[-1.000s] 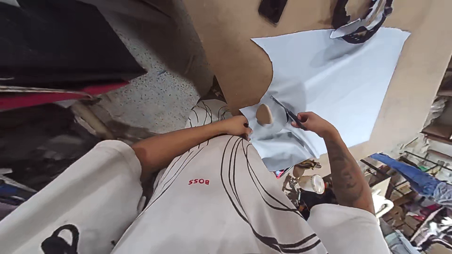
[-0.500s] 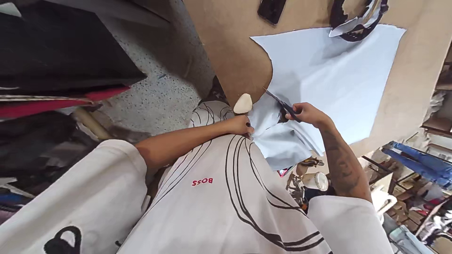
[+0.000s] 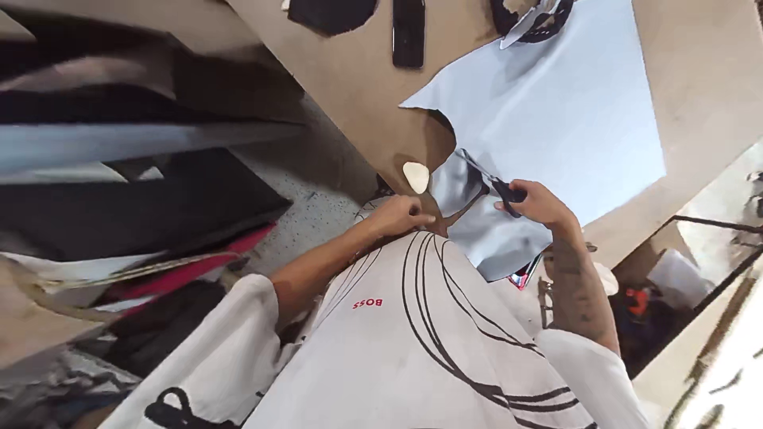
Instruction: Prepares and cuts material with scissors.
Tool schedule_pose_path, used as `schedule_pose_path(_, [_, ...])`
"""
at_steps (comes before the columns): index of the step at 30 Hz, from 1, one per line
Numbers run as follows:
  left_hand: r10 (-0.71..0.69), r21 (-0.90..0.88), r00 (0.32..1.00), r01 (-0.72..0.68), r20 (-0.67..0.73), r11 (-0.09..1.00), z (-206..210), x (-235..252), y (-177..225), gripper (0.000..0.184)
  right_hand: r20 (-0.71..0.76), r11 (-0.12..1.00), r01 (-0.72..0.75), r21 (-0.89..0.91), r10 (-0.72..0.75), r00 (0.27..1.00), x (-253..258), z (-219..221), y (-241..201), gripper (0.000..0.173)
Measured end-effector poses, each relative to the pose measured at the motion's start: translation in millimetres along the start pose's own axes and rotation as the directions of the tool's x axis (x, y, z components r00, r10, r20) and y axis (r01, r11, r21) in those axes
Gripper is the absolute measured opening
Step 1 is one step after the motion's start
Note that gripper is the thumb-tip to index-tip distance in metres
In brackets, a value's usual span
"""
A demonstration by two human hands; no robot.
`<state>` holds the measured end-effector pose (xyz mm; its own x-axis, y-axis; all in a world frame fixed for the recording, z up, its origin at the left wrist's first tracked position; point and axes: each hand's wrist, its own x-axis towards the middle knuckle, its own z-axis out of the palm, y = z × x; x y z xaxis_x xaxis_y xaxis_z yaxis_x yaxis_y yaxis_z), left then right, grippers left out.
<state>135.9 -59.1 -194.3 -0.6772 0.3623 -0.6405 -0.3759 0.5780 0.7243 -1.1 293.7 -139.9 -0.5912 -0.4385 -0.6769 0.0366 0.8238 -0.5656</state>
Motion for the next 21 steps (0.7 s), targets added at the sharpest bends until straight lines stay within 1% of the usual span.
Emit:
schedule_pose_path(1, [-0.043,0.016,0.985,0.046,-0.168,0.999,-5.1,-10.5,0.9,0.058,-0.048,0.999,-0.015,0.040,0.017,0.999,-11.7,8.5,6.0,0.053])
schedule_pose_path(2, [-0.062,0.028,0.936,0.076,-0.346,0.997,-9.2,-14.6,0.6,0.057,-0.079,0.997,-0.021,0.074,0.027,0.996,-17.6,17.6,11.0,0.053])
schedule_pose_path(3, [-0.044,0.040,0.870,0.073,-0.492,0.997,-12.3,-11.0,-0.2,0.059,-0.094,0.995,-0.011,0.095,0.020,0.995,-17.7,25.3,14.8,0.052])
schedule_pose_path(4, [-0.008,0.054,0.819,0.048,-0.574,0.997,-14.5,-3.7,-0.2,0.064,-0.096,0.993,0.005,0.115,0.006,0.995,-14.4,33.8,17.7,0.052])
schedule_pose_path(5, [0.044,0.090,0.787,0.015,-0.615,0.996,-16.9,8.0,2.6,0.070,-0.096,0.991,0.026,0.132,-0.013,0.995,-7.9,40.4,19.5,0.051])
schedule_pose_path(7, [0.172,0.207,0.747,-0.048,-0.642,0.977,-14.8,41.5,6.7,0.074,-0.097,0.983,0.064,0.174,-0.048,0.994,4.6,49.6,21.7,0.048])
schedule_pose_path(8, [0.213,0.251,0.741,-0.062,-0.637,0.966,-13.3,60.6,8.6,0.071,-0.096,0.978,0.072,0.193,-0.054,0.994,9.8,49.6,22.1,0.047])
schedule_pose_path(9, [0.221,0.269,0.741,-0.057,-0.634,0.961,-10.6,77.2,10.6,0.068,-0.089,0.976,0.066,0.206,-0.049,0.995,12.5,48.2,22.2,0.046])
schedule_pose_path(11, [0.221,0.317,0.731,-0.007,-0.645,0.948,-6.3,100.6,19.3,0.067,-0.072,0.976,0.042,0.216,-0.027,0.997,13.9,38.6,22.0,0.044])
schedule_pose_path(12, [0.228,0.361,0.728,0.028,-0.646,0.932,-4.5,106.4,25.6,0.070,-0.056,0.976,0.025,0.216,-0.013,0.998,12.8,33.2,22.0,0.043])
schedule_pose_path(14, [0.254,0.459,0.732,0.089,-0.632,0.884,-2.0,110.4,40.1,0.075,-0.005,0.975,-0.016,0.223,0.018,1.000,5.9,21.6,19.4,0.039])
schedule_pose_path(15, [0.258,0.489,0.745,0.105,-0.615,0.866,-1.8,111.2,46.8,0.075,0.019,0.973,-0.030,0.227,0.027,0.999,0.7,16.3,16.0,0.036])
schedule_pose_path(17, [0.240,0.465,0.778,0.075,-0.581,0.882,-2.7,114.4,58.5,0.065,0.048,0.971,-0.035,0.238,0.024,0.999,-9.8,7.5,11.6,0.032])
schedule_pose_path(19, [0.213,0.366,0.812,0.001,-0.544,0.931,-7.5,117.4,66.6,0.049,0.059,0.965,-0.019,0.262,0.004,0.998,-17.8,-1.7,10.6,0.029])
schedule_pose_path(21, [0.228,0.306,0.818,-0.067,-0.528,0.950,-12.6,113.0,65.7,0.037,0.064,0.967,-0.020,0.255,0.004,0.998,-21.8,-8.0,10.0,0.027])
